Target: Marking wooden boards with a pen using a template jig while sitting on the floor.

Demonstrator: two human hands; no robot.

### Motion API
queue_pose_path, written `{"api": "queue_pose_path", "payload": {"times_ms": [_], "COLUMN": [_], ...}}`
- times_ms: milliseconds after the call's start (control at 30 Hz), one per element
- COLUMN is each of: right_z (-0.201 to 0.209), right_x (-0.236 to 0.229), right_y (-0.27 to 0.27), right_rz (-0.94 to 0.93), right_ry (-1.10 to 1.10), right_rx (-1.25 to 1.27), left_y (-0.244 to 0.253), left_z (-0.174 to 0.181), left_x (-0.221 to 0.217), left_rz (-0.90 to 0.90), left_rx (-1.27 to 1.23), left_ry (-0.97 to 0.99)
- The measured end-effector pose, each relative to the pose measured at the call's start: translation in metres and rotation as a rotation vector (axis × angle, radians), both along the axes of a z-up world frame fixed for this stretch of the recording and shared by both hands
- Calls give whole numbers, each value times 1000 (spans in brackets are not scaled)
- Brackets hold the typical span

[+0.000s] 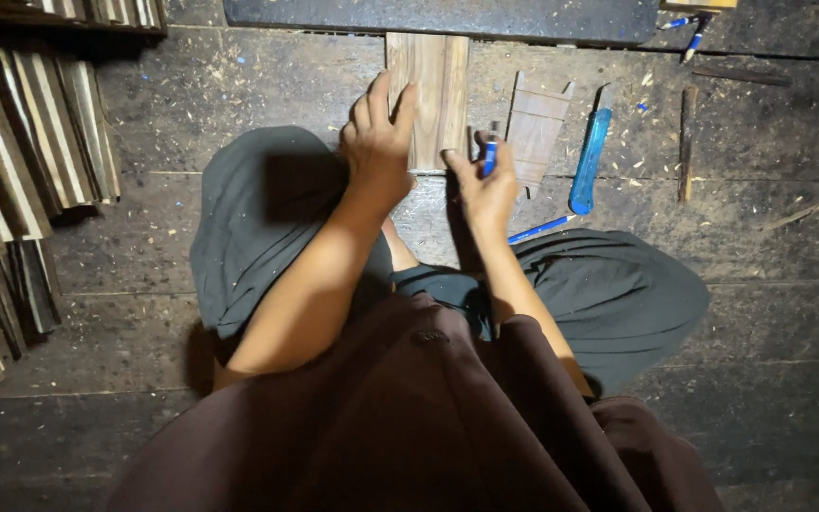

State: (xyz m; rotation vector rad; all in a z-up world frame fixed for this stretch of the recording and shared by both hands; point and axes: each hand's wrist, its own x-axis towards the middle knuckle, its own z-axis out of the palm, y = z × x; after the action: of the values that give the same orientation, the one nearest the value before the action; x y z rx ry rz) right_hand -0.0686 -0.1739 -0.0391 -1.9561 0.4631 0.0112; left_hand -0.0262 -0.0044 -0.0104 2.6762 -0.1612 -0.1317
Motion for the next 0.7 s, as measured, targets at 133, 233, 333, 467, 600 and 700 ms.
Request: {"api": "queue_pose_path", "payload": {"times_ms": [133, 233, 333, 467, 600, 700], "right_z": [30, 33, 25, 19, 23, 24], "right_x": [5, 6, 6, 6, 8, 6], "right_y": [-26, -56, -72, -78, -63, -55], "right_rz": [14, 33, 73, 145, 112, -9], "right_ry": [-161, -59, 176, 230, 289, 73], "right_rx": [-269, -703, -864, -913, -895, -744], "left_y": [-2, -6, -6, -5, -5, -3], "left_z": [-6, -15, -22, -26, -26, -8], "left_x": [0, 5, 2, 1, 4, 20], "left_rz": [10, 16, 27, 25, 35, 24], "left_rx": [80, 143, 186, 137, 156, 103], "left_ry": [-71, -28, -25, -97, -182, 202]}}
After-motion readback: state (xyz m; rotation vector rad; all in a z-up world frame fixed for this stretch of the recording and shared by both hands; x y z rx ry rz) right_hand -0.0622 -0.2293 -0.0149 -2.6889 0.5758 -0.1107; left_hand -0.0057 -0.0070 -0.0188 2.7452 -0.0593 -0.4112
